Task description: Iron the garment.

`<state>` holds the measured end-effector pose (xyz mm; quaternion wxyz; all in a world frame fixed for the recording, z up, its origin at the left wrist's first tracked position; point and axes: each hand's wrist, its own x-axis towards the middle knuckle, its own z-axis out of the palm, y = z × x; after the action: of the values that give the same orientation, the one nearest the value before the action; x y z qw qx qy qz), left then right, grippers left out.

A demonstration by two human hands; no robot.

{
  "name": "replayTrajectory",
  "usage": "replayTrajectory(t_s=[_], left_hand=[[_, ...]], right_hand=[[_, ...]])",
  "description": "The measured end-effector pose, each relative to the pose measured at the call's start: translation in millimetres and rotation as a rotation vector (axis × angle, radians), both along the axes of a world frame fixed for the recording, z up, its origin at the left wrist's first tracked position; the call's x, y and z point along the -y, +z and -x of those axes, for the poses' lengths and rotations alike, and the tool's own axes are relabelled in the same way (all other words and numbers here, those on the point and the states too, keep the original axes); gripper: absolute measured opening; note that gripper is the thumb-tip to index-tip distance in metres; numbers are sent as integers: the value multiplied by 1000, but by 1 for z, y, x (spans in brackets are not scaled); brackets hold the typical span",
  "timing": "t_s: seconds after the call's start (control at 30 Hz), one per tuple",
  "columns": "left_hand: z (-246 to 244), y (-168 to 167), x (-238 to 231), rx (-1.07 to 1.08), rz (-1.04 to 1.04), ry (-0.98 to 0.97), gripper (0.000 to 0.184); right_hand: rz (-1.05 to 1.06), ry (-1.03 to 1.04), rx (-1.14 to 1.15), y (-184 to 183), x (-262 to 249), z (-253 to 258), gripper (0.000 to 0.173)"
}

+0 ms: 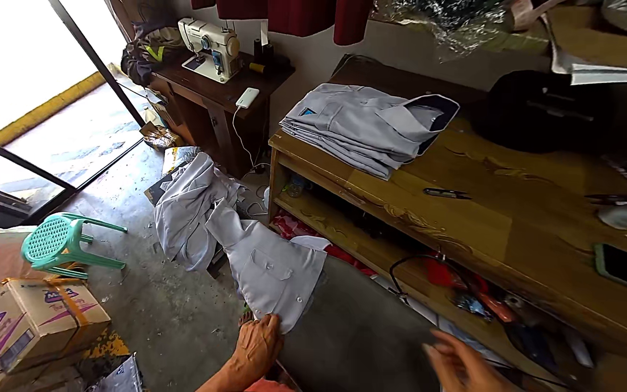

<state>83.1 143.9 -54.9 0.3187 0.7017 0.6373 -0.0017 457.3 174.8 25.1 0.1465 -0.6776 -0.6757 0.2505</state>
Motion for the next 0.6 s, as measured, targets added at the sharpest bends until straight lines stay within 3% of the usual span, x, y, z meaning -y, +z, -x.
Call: replayTrajectory(t_s=[0.07,0.17,0.23,0.3,0.33,0.47,0.6], left_hand=[[-4,3,-3,67,-24,14,35],[-10,18,-16,353,-109,83,30],[-17,29,-28,531,-187,141,24],[-24,35,-42,646,-227,188,21],[-28,34,-46,674,-236,208,19],[-35,19,-46,635,-258,226,21],[-35,10,-41,294,52,64,49]], right_hand=[[243,24,-226,-26,-37,52,35],[594,-20,-588,-60,-79,132,47],[578,-67,-681,-75,-90,173,56],[442,-85,-655,-82,-94,192,40],[414,-89,-654,-83,-94,191,31],[328,-146,-716,-63,-87,149,20],[28,-374,-1013,-13,-89,86,15]])
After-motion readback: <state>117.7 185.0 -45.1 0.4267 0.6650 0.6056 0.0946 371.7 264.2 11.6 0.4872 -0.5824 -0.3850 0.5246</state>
